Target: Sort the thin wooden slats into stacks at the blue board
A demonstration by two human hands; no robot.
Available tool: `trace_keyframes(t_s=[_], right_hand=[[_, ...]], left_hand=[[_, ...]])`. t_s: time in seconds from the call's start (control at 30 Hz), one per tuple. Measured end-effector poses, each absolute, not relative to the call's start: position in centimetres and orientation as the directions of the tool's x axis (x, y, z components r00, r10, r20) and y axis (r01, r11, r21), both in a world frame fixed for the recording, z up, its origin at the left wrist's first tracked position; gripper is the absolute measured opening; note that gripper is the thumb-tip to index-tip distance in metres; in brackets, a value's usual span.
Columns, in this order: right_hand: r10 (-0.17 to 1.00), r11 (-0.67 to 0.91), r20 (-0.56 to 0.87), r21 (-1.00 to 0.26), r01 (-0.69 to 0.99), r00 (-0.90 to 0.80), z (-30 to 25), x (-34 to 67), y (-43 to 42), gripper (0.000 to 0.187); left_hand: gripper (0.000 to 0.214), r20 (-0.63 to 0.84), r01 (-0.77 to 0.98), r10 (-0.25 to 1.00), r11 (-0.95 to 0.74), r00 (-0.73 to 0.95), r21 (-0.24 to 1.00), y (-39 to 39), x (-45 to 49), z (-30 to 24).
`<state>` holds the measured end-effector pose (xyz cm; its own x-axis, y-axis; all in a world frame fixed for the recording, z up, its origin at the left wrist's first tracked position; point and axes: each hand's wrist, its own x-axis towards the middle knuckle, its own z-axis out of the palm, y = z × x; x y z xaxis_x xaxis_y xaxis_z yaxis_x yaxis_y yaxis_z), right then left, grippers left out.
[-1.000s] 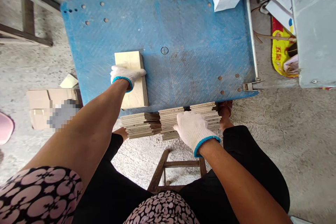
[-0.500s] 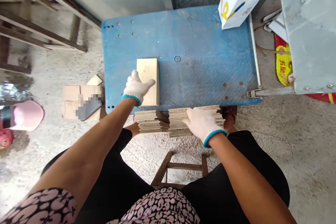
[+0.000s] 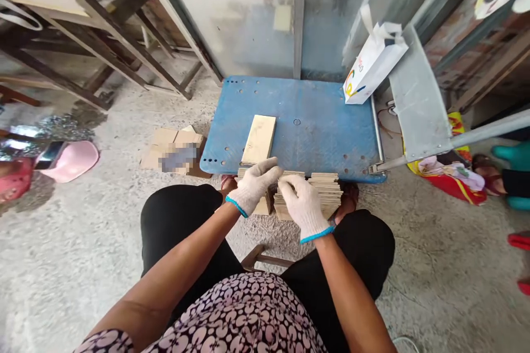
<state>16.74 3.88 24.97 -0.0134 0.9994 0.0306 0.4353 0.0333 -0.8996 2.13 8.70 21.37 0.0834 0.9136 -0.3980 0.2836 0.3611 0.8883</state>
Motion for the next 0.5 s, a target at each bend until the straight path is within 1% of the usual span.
trace_keyframes(t_s=[0.03, 0.07, 0.1, 0.17, 0.23, 0.3, 0.37, 0.43, 0.5], right_hand=[[0.999, 0.036, 0.043, -0.912, 0.408, 0.007, 25.4, 16.2, 2.7, 0.023], [0.998, 0.035, 0.051, -0.921, 0.387, 0.029, 25.6, 15.8, 1.5, 0.022], [0.997, 0.034, 0.057, -0.928, 0.372, 0.050, 25.8, 15.4, 0.3, 0.021], [0.993, 0.041, 0.079, -0.928, 0.370, 0.087, 26.3, 14.9, -1.5, 0.021], [0.987, 0.069, 0.122, -0.913, 0.402, 0.108, 27.0, 14.5, -2.7, 0.022], [0.983, 0.104, 0.161, -0.889, 0.446, 0.091, 28.0, 14.3, -3.3, 0.022], [0.982, 0.142, 0.186, -0.868, 0.476, 0.045, 29.2, 14.0, -3.6, 0.021], [0.982, 0.172, 0.188, -0.858, 0.484, -0.015, 30.1, 13.5, -3.8, 0.018], [0.982, 0.186, 0.177, -0.861, 0.473, -0.065, 30.5, 13.0, -4.1, 0.016]], left_hand=[[0.062, -0.397, 0.305, 0.913, 0.353, 0.096, 0.885, 8.1, 2.1, 22.0], [0.062, -0.400, 0.369, 0.910, 0.337, 0.108, 0.866, 7.6, 2.0, 22.6], [0.062, -0.402, 0.468, 0.908, 0.305, 0.121, 0.830, 7.2, 1.8, 23.2], [0.061, -0.387, 0.699, 0.904, 0.160, 0.179, 0.697, 6.4, 1.2, 24.5], [0.059, -0.368, 0.852, 0.883, -0.064, 0.291, 0.520, 5.7, 0.7, 25.5], [0.052, -0.368, 0.888, 0.836, -0.268, 0.407, 0.375, 4.9, 0.3, 26.2], [0.043, -0.381, 0.871, 0.787, -0.395, 0.485, 0.293, 4.1, 0.3, 26.4], [0.033, -0.399, 0.846, 0.747, -0.448, 0.531, 0.288, 3.4, 0.5, 26.3], [0.021, -0.409, 0.840, 0.740, -0.409, 0.534, 0.357, 2.8, 0.7, 26.2]])
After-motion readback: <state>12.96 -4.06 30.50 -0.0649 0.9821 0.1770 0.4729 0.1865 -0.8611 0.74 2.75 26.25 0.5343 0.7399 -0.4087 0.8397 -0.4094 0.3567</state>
